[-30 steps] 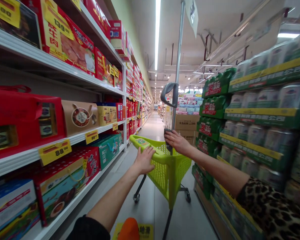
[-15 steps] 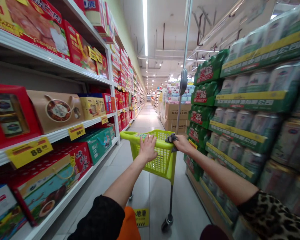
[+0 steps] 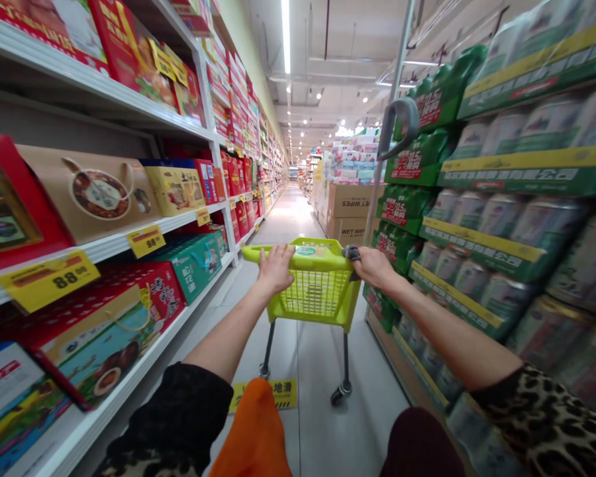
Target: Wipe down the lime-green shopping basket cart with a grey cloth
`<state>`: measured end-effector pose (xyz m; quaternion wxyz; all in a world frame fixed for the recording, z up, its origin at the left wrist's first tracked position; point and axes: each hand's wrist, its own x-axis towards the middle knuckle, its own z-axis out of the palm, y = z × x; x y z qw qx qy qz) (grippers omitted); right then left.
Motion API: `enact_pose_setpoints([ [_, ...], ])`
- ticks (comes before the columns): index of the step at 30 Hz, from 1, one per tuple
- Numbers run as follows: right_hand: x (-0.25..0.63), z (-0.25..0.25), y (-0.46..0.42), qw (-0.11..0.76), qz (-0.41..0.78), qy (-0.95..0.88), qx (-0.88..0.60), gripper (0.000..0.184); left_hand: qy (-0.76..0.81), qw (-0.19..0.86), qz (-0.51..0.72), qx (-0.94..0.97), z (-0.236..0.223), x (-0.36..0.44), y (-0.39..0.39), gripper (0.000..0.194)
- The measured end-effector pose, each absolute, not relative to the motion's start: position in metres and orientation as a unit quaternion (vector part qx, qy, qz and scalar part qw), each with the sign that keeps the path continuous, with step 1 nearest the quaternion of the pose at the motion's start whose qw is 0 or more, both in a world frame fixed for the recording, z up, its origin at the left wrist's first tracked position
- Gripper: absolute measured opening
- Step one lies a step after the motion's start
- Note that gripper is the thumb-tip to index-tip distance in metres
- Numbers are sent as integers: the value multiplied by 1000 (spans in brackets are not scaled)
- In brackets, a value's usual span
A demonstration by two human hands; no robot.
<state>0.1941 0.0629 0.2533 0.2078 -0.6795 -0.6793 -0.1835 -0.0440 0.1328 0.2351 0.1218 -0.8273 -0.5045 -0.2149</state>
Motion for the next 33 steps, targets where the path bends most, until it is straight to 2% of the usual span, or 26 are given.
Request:
enact_pose_setpoints([
  [3, 189, 248, 70, 247, -191, -659, -684, 24, -473, 112, -221, -846, 233, -34, 126, 72],
  [9, 137, 243, 91, 327, -209, -704, -595, 31, -443, 112, -227, -860, 234, -3, 115, 72],
  [13, 152, 240, 92, 313, -221, -726, -572, 35, -399, 116, -214, -884, 236, -11, 120, 69],
  [18, 194, 233, 83, 346, -202, -670, -625, 31, -425, 131, -234, -865, 231, -32, 127, 66],
  [21, 171, 234, 88, 349, -211, -690, -597, 31, -415, 126, -245, -867, 229, -32, 127, 66],
  [26, 114, 243, 102, 308, -219, -755, -535, 36, -412, 129, -257, -865, 228, -26, 127, 66],
  [33, 207, 227, 87, 351, -217, -673, -613, 36, -435, 155, -268, -845, 219, -36, 123, 64],
])
